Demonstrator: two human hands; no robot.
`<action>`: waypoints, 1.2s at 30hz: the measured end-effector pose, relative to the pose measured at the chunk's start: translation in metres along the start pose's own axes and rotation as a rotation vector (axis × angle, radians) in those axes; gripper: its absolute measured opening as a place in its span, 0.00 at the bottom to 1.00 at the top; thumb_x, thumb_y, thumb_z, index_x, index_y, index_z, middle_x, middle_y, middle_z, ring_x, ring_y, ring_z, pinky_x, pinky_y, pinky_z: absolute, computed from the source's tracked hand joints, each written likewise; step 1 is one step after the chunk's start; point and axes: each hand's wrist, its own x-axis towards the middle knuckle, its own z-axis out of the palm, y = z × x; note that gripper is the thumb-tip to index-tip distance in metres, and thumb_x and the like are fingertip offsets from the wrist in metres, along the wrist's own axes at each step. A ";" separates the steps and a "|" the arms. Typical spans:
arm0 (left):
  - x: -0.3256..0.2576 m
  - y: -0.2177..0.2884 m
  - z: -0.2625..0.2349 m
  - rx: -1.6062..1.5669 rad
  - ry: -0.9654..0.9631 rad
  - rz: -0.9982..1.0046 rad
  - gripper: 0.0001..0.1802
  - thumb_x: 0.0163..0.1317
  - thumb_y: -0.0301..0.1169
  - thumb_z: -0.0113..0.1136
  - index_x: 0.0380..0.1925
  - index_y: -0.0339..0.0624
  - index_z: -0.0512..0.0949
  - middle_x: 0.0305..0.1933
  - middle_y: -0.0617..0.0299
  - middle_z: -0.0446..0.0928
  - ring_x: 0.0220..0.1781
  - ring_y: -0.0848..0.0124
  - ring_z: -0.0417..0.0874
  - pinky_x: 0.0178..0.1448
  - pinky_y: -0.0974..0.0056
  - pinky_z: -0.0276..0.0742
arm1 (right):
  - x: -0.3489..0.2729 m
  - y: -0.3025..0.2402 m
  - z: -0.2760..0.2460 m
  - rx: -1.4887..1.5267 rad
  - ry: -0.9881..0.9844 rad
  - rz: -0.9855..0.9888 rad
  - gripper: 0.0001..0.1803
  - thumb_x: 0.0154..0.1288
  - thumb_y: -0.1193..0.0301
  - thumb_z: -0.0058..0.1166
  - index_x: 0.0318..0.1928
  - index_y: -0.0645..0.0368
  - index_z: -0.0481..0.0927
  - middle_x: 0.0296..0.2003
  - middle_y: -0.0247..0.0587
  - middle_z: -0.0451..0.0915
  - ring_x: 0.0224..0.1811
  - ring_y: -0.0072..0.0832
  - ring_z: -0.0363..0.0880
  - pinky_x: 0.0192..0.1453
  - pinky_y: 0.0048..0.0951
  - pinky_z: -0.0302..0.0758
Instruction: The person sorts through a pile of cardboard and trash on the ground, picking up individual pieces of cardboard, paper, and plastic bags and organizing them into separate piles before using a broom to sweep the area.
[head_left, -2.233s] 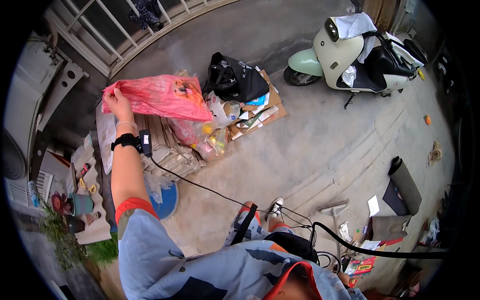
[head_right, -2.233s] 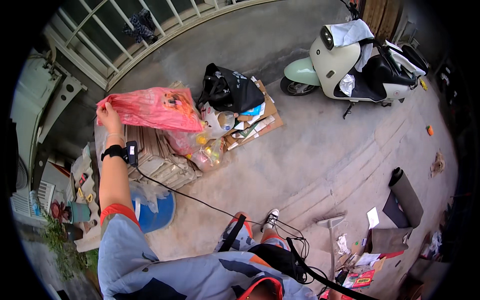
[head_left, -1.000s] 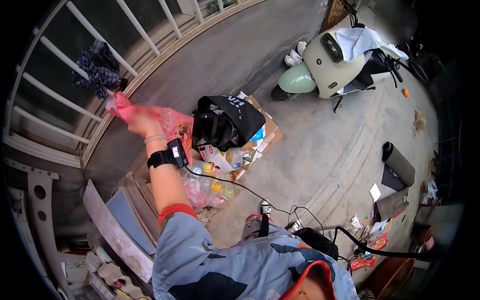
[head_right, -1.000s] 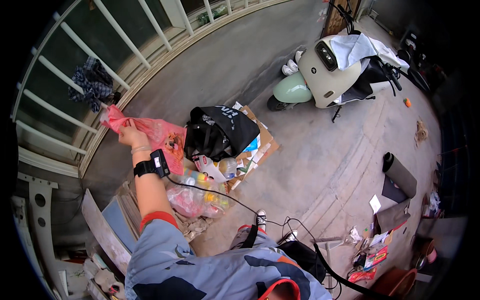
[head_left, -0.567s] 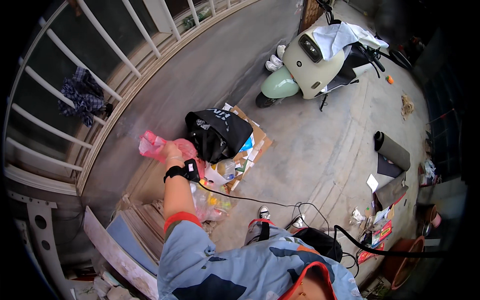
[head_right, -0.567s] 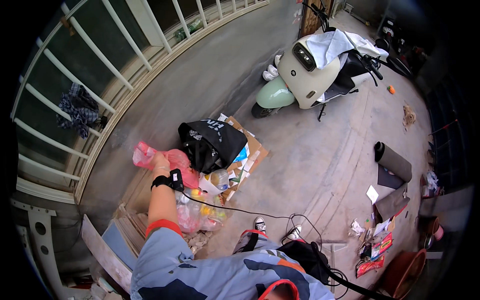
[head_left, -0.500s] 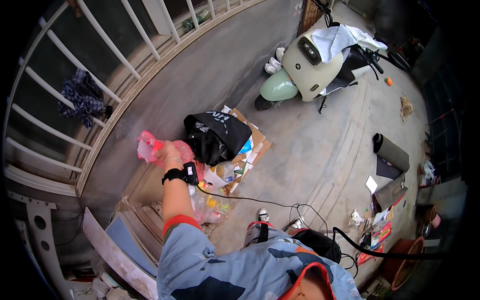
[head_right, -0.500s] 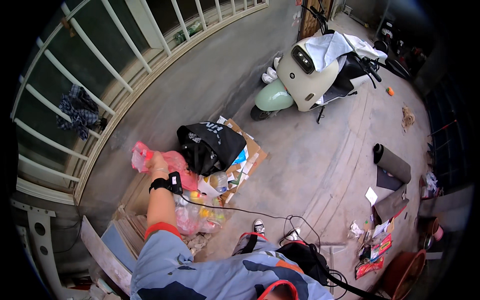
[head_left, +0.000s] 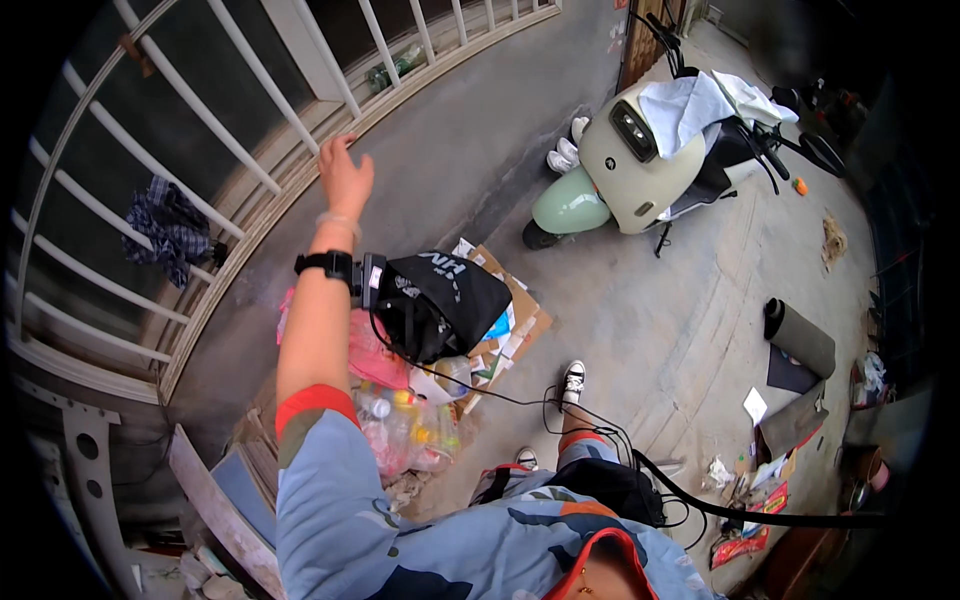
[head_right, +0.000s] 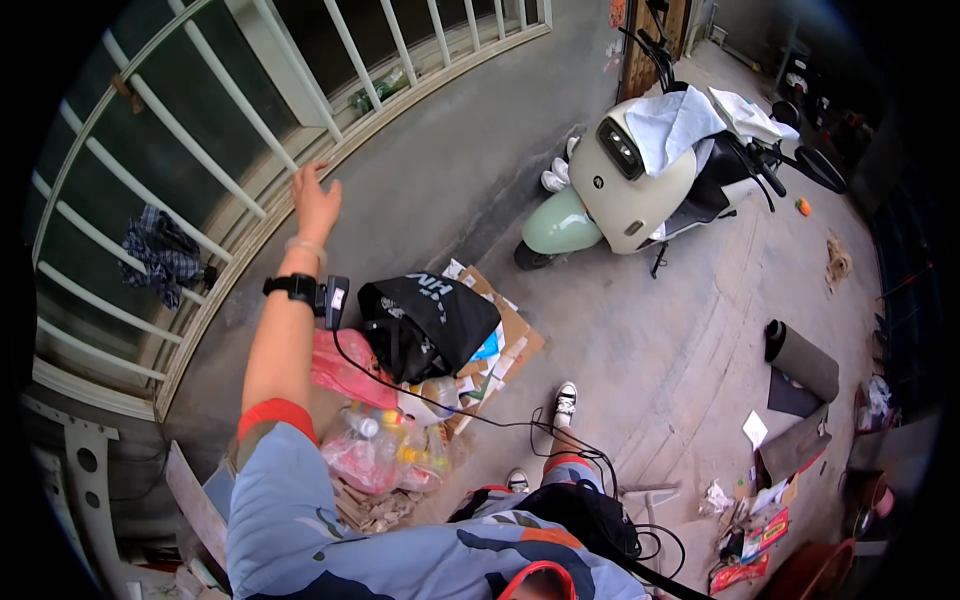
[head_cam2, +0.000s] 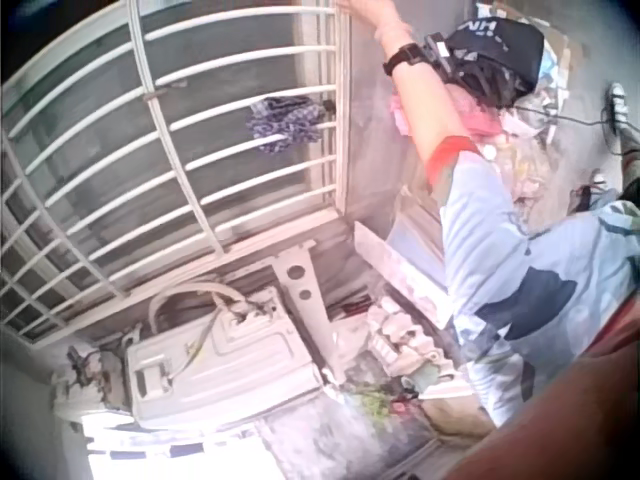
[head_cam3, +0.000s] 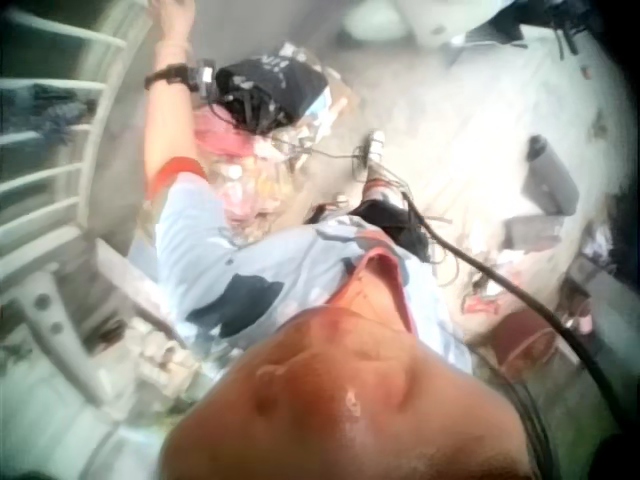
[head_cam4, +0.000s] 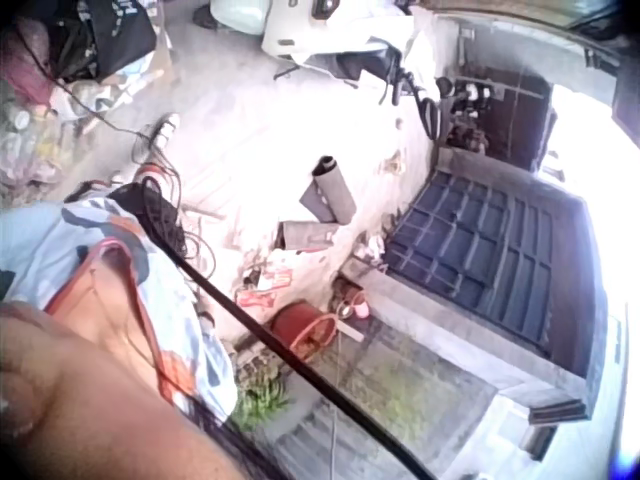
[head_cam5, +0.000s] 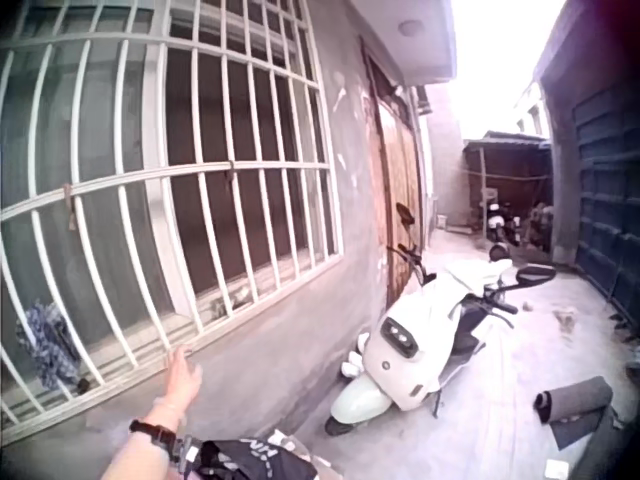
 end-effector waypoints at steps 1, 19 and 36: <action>0.018 0.005 0.009 0.087 -0.046 0.042 0.19 0.41 0.28 0.54 0.39 0.42 0.67 0.45 0.55 0.63 0.50 0.58 0.62 0.52 0.58 0.59 | 0.014 -0.009 -0.006 0.008 -0.009 -0.012 0.18 0.53 0.59 0.39 0.37 0.56 0.75 0.33 0.49 0.75 0.37 0.39 0.74 0.39 0.37 0.69; 0.207 -0.041 0.192 0.603 -0.551 -0.293 0.37 0.39 0.38 0.62 0.51 0.40 0.58 0.57 0.54 0.56 0.58 0.58 0.56 0.59 0.61 0.57 | 0.252 -0.165 -0.091 0.020 -0.219 -0.012 0.19 0.52 0.58 0.40 0.37 0.56 0.76 0.34 0.48 0.75 0.38 0.39 0.74 0.40 0.37 0.69; 0.161 0.004 0.120 0.695 -0.326 -0.312 0.25 0.32 0.44 0.64 0.25 0.34 0.74 0.31 0.50 0.72 0.36 0.60 0.74 0.40 0.63 0.72 | 0.242 -0.148 -0.123 -0.164 -0.225 -0.068 0.19 0.51 0.57 0.41 0.36 0.57 0.76 0.35 0.47 0.75 0.39 0.39 0.73 0.41 0.36 0.69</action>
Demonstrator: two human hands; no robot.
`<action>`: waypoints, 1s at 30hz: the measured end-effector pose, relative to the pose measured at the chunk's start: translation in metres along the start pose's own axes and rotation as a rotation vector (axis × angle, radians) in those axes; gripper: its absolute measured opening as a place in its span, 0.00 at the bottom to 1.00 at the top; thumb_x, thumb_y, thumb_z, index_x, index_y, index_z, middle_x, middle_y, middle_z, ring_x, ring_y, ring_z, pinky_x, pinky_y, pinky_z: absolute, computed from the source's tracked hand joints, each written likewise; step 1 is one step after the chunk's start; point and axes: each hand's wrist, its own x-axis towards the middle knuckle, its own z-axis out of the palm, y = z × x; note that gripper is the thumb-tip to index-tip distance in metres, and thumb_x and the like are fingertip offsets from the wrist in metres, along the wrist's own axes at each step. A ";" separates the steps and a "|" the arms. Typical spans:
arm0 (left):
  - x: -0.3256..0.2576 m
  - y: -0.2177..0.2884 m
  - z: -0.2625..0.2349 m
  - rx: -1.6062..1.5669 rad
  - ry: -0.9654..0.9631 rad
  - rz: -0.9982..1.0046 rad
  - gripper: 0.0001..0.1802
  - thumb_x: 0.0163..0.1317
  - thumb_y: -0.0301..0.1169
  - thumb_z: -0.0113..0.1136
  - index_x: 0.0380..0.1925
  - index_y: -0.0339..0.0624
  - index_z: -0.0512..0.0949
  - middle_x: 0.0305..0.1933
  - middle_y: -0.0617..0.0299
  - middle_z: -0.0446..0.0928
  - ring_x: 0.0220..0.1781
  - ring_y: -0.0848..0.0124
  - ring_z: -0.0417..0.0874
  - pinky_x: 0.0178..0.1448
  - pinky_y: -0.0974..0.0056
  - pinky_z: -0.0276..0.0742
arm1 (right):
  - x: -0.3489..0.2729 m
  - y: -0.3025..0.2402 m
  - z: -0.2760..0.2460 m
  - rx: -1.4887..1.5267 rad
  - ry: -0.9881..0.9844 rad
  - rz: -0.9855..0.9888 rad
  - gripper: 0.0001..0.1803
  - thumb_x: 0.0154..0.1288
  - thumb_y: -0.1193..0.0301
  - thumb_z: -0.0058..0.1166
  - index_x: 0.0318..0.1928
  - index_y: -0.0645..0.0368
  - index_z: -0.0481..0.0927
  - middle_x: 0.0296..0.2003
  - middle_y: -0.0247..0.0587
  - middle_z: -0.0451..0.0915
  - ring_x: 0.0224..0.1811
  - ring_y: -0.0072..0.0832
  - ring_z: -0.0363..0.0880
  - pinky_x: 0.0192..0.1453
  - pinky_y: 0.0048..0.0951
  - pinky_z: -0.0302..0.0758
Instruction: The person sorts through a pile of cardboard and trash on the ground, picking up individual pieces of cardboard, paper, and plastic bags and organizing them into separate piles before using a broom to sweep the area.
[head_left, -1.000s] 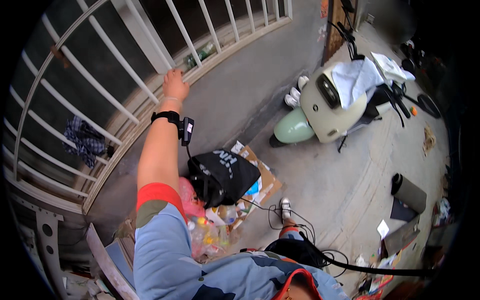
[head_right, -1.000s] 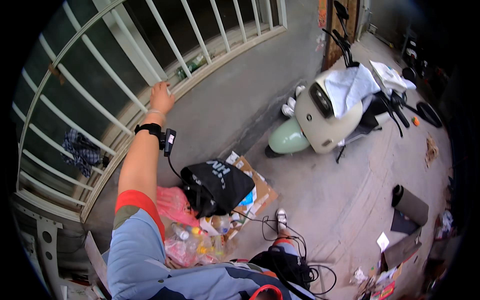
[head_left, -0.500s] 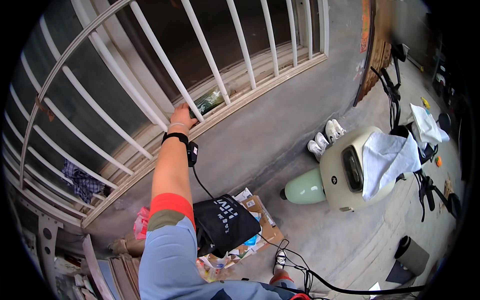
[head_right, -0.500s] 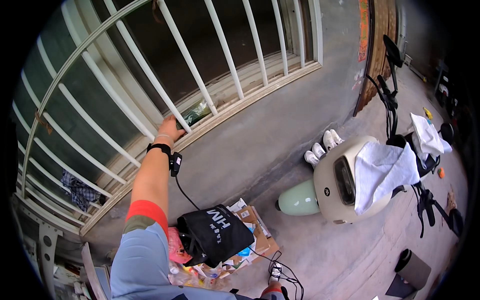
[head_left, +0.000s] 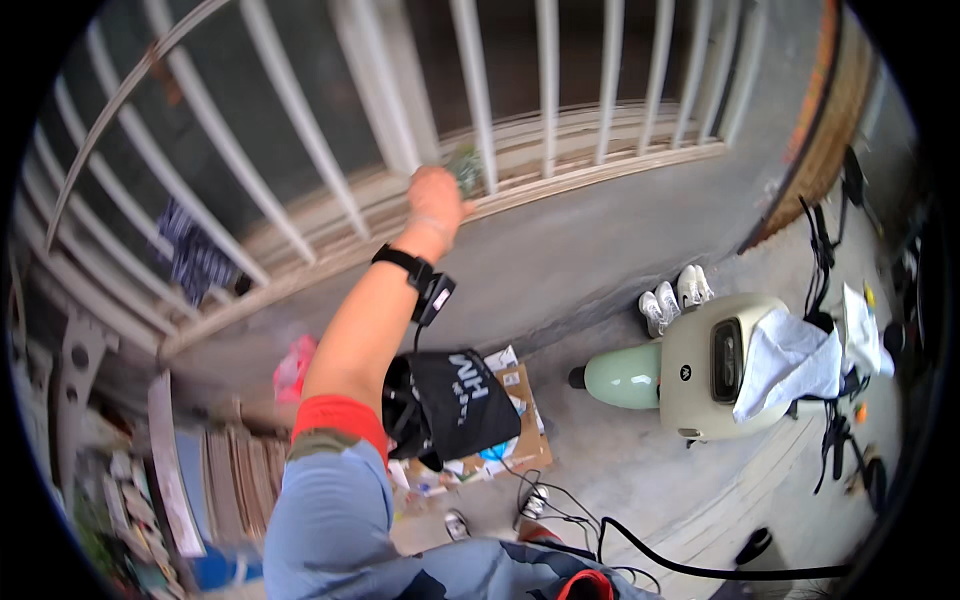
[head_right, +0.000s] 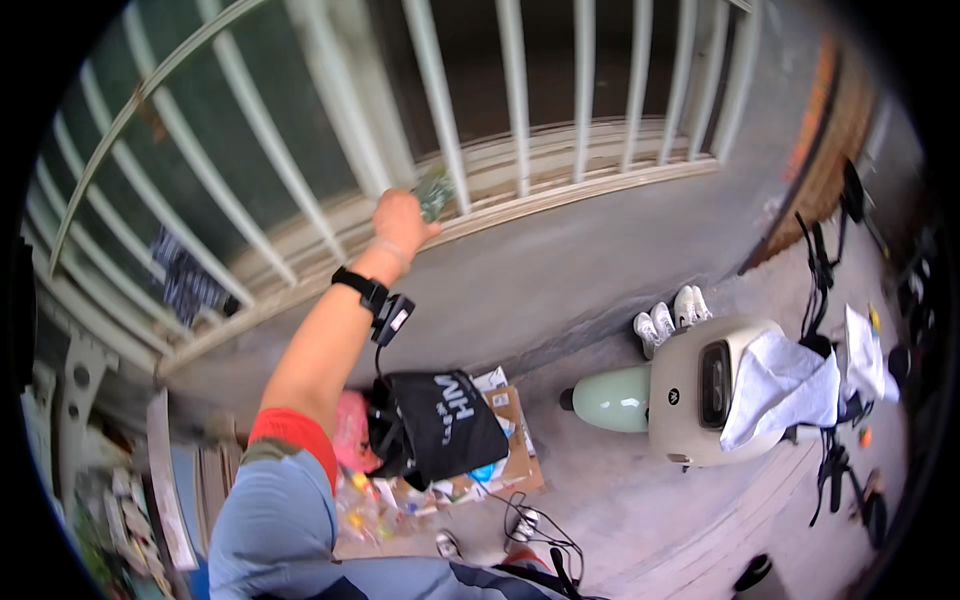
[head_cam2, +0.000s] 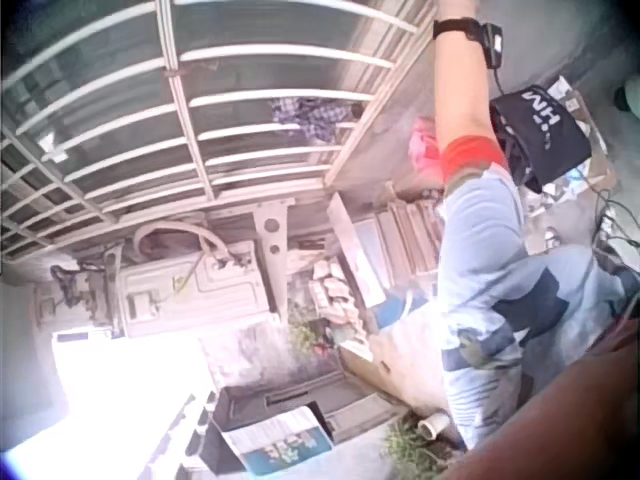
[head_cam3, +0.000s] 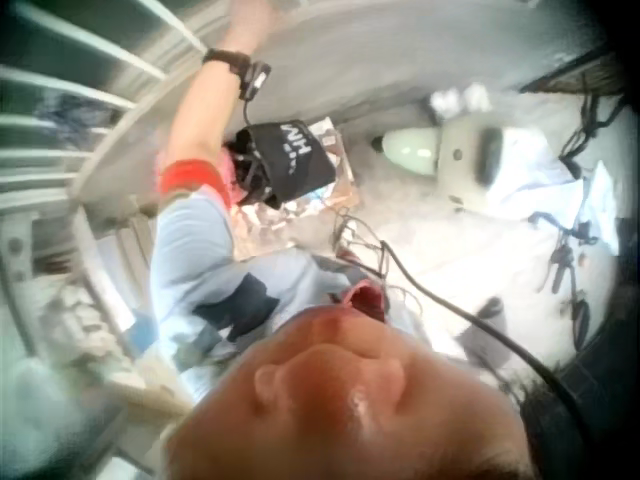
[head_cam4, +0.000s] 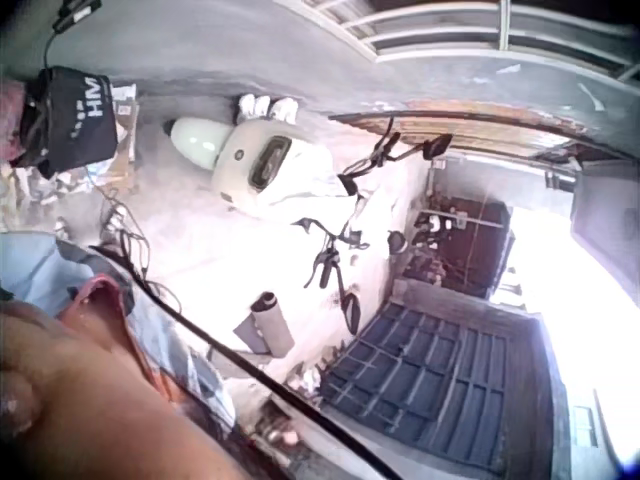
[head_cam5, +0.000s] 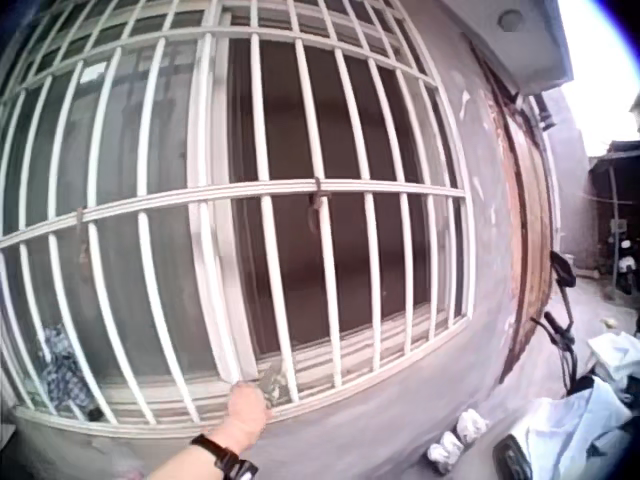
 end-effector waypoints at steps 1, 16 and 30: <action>-0.015 -0.009 -0.005 -0.069 -0.024 -0.024 0.24 0.32 0.45 0.64 0.24 0.34 0.75 0.29 0.49 0.73 0.35 0.60 0.74 0.39 0.63 0.72 | -0.004 0.006 -0.005 -0.030 0.005 -0.011 0.19 0.51 0.57 0.41 0.36 0.57 0.76 0.35 0.47 0.75 0.39 0.39 0.73 0.41 0.36 0.69; -0.406 -0.252 -0.035 -1.049 0.000 -0.759 0.26 0.43 0.37 0.62 0.39 0.31 0.68 0.38 0.54 0.72 0.37 0.70 0.74 0.39 0.69 0.69 | -0.095 0.045 -0.047 -0.427 0.103 0.024 0.20 0.50 0.56 0.42 0.36 0.57 0.76 0.36 0.46 0.75 0.40 0.39 0.73 0.42 0.36 0.69; -0.306 -0.373 -0.032 -0.080 -0.210 -0.089 0.22 0.29 0.27 0.62 0.31 0.41 0.72 0.37 0.55 0.70 0.44 0.58 0.68 0.43 0.61 0.70 | -0.186 0.086 -0.010 -0.419 0.227 0.206 0.21 0.48 0.55 0.43 0.36 0.57 0.76 0.37 0.46 0.75 0.41 0.39 0.73 0.43 0.36 0.69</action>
